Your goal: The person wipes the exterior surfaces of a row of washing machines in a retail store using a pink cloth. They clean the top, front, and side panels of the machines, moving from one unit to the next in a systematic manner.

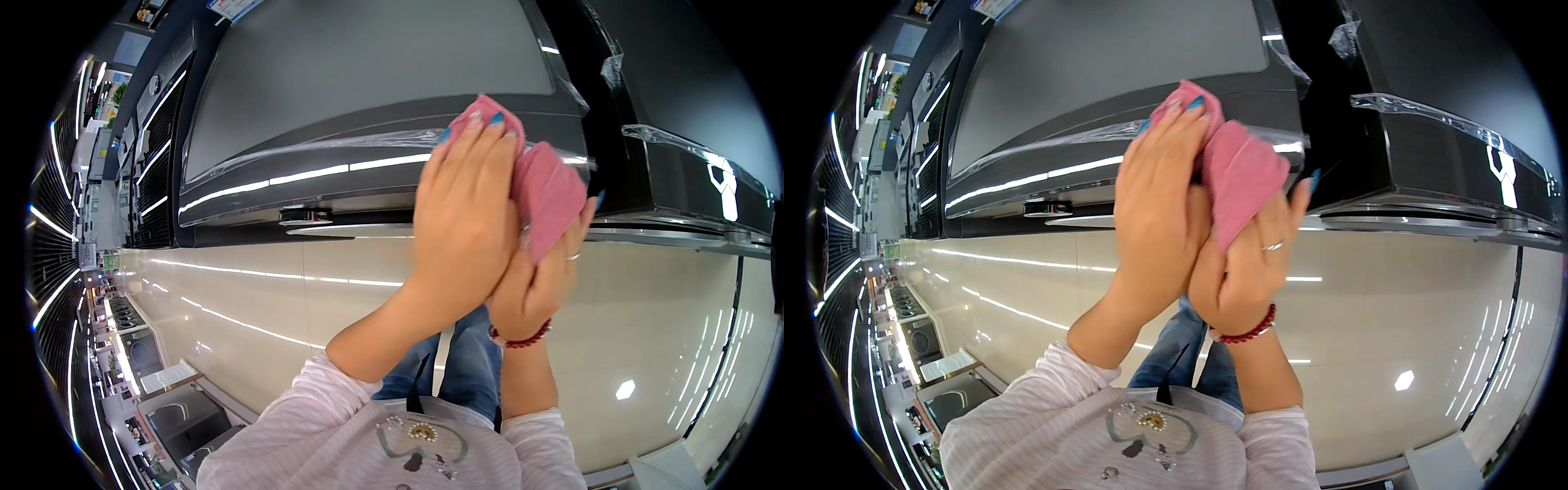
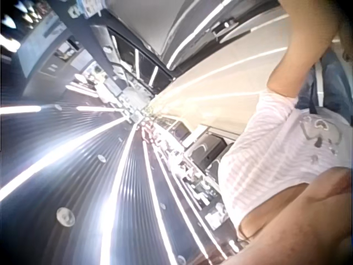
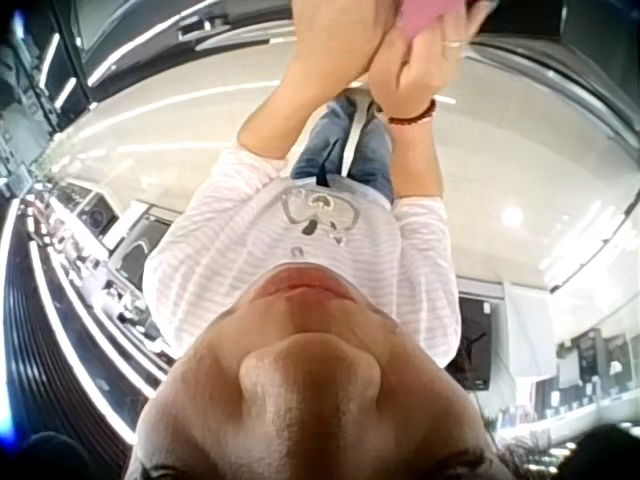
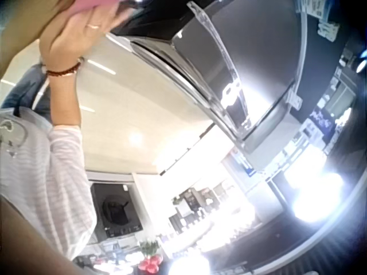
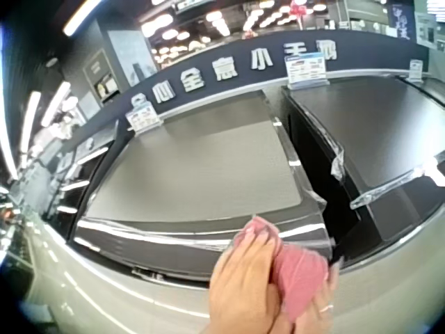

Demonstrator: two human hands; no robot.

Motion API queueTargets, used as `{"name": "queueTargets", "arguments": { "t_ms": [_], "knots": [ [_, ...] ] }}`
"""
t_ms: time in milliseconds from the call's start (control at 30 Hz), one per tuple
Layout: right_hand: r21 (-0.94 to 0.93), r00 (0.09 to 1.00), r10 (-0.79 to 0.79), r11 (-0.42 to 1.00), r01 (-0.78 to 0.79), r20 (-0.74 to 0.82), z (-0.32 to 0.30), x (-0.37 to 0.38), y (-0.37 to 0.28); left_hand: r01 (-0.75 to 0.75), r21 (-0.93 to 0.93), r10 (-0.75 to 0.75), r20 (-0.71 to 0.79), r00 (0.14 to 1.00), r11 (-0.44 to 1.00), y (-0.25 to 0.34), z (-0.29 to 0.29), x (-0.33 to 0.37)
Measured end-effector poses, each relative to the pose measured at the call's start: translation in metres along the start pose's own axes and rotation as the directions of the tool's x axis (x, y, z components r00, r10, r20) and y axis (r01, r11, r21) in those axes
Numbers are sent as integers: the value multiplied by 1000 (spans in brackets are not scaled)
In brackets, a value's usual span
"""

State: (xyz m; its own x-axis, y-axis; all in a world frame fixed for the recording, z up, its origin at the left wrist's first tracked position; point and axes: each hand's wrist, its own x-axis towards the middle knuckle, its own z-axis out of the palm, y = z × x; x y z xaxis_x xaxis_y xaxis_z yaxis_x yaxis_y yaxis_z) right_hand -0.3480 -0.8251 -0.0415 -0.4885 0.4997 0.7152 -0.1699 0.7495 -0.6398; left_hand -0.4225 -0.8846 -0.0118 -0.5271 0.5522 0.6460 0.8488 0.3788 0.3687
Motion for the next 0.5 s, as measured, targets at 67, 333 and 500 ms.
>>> {"name": "queueTargets", "arguments": {
  "t_ms": [67,333,500],
  "knots": [
    [-33,999,42,999,-42,-23,-14,14,8,-17,-43,18,31,999,999,13,13,15],
    [522,763,638,688,-505,-103,-33,5,25,-266,116,247,155,957,957,57,65,36],
    [515,642,753,612,-601,-146,-28,-33,6,-269,14,268,54,962,963,47,68,-6]
  ]
}}
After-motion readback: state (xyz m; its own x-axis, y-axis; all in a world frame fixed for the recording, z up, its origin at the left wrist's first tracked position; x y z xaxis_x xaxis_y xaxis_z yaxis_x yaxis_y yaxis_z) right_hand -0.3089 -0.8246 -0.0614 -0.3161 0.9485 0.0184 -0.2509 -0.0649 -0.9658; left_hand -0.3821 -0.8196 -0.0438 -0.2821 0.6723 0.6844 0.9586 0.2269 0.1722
